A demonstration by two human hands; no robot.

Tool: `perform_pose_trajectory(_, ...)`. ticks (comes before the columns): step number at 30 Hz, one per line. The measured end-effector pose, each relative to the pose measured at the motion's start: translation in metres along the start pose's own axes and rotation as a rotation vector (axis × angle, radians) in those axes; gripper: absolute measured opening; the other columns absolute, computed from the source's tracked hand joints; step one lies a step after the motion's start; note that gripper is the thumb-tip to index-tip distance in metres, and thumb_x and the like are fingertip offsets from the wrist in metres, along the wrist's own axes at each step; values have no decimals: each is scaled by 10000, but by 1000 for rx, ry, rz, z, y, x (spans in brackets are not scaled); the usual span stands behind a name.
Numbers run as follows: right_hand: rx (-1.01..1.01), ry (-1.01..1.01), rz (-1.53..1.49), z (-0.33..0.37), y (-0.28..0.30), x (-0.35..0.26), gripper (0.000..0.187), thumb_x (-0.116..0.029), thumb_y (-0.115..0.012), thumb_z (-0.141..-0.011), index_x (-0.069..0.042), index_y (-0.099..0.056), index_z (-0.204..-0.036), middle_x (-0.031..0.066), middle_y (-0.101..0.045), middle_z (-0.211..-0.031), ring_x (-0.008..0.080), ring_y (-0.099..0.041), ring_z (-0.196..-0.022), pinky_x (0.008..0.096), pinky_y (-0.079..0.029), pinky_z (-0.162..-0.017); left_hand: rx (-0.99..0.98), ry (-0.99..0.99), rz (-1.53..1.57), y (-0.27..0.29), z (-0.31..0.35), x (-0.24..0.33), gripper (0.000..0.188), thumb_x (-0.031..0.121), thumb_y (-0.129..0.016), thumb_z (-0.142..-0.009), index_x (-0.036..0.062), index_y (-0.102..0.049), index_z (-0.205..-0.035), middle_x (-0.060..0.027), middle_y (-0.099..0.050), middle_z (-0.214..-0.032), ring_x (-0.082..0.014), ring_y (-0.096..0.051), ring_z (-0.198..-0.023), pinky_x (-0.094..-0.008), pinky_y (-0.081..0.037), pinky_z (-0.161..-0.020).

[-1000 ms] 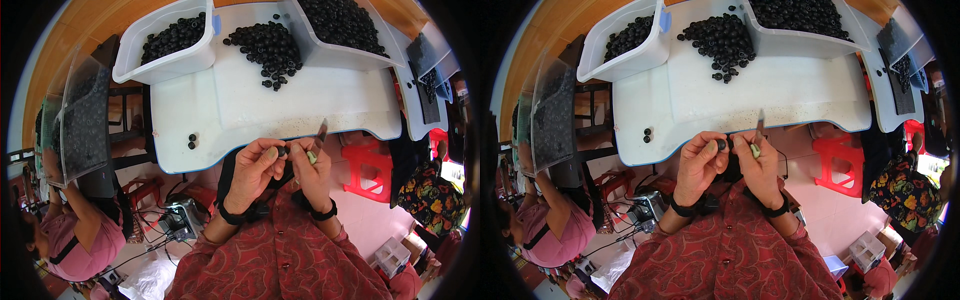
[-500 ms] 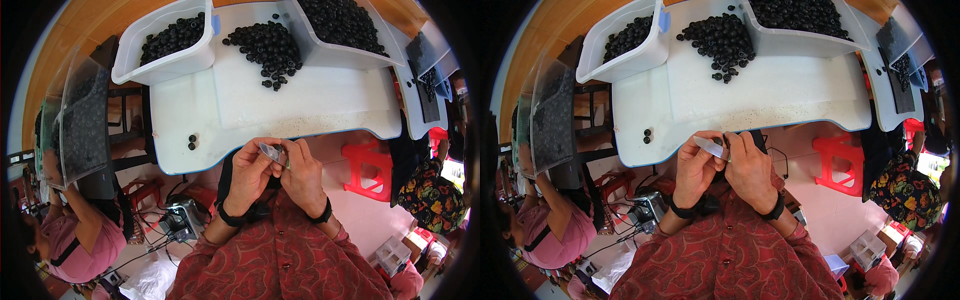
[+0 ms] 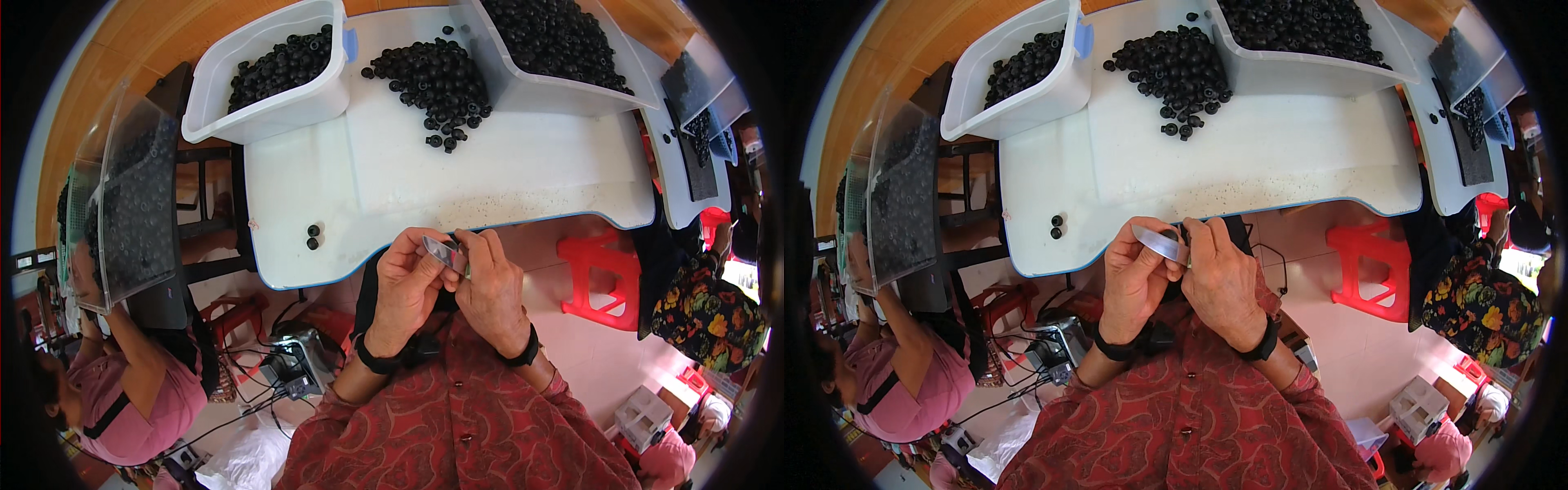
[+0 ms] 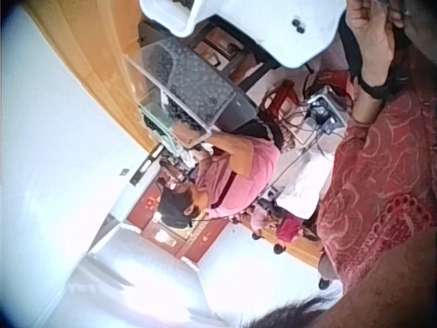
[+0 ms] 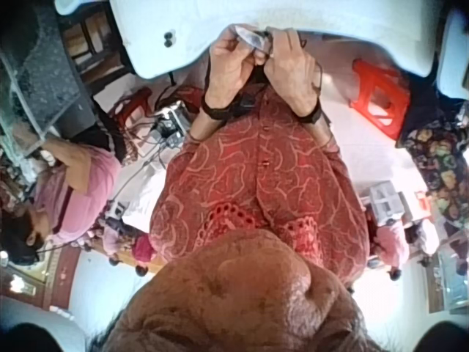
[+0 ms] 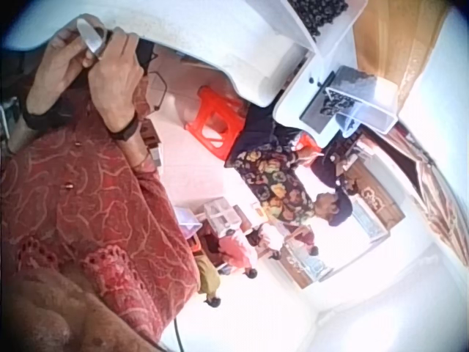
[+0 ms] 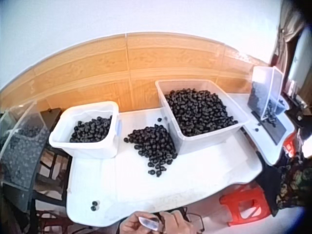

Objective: Trimming excess material from small black rubber or plastic components using a knife.

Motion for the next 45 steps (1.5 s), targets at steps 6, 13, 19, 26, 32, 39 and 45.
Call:
perform_pose_trajectory(6,-15,17,10,0,0,2,385,17,-657,-717,20,-554,-1087,150,-563,-915,327,-644,-664,384,-519,-527,-24,-34,-14,1,0,-1,173,54,-596,-932,-10,-561,-1090,-72,-616,-872,-121,-596,-716,-255,-499,-625)
perform_pose_trajectory(13,-53,9,34,-1,-6,2,328,25,-635,-749,32,-537,-1063,171,-560,-901,373,-622,-662,431,-513,-537,21,-112,-122,5,5,3,99,25,-579,-935,-12,-563,-1025,-102,-610,-913,-121,-587,-679,-248,-496,-583)
perform_pose_trajectory(19,19,-129,-132,-4,-2,23,112,-3,-550,-876,24,-526,-982,223,-597,-858,406,-610,-734,424,-497,-612,-37,-131,-120,-7,7,10,119,48,-588,-936,-30,-562,-1021,-151,-634,-910,-126,-583,-643,-261,-496,-547)
perform_pose_trajectory(26,-127,-510,-997,-9,12,-1,151,-133,-569,-963,17,-576,-945,67,-633,-771,122,-608,-702,260,-485,-633,0,-36,-28,2,1,2,125,43,-577,-943,-21,-568,-1050,-111,-646,-890,-123,-585,-676,-257,-502,-575)
perform_pose_trajectory(32,-144,-494,-1180,-10,11,-4,130,-106,-595,-950,20,-582,-919,61,-625,-740,109,-592,-653,234,-493,-609,-8,-69,-80,3,0,0,132,39,-581,-940,-16,-572,-1060,-78,-630,-845,-119,-589,-681,-249,-504,-583)
perform_pose_trajectory(39,-108,-434,-1254,-9,6,-4,91,-93,-612,-936,-5,-600,-915,40,-631,-746,74,-581,-652,198,-435,-553,29,9,23,6,1,1,119,43,-585,-938,-11,-582,-1044,-77,-629,-812,-124,-590,-666,-250,-498,-561)
perform_pose_trajectory(45,-179,-511,-1210,-5,12,2,72,-74,-589,-940,-16,-628,-958,9,-627,-756,11,-512,-615,160,-329,-498,1,85,111,6,0,4,127,85,-582,-948,-3,-587,-1040,-82,-642,-832,-120,-582,-645,-249,-480,-543)
Point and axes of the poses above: each hand's wrist, its own z-axis away from the middle knuckle, its own y-axis out of the back of the hand, x = y × z, the point moved 1 cm from there along -z, towards the middle knuckle
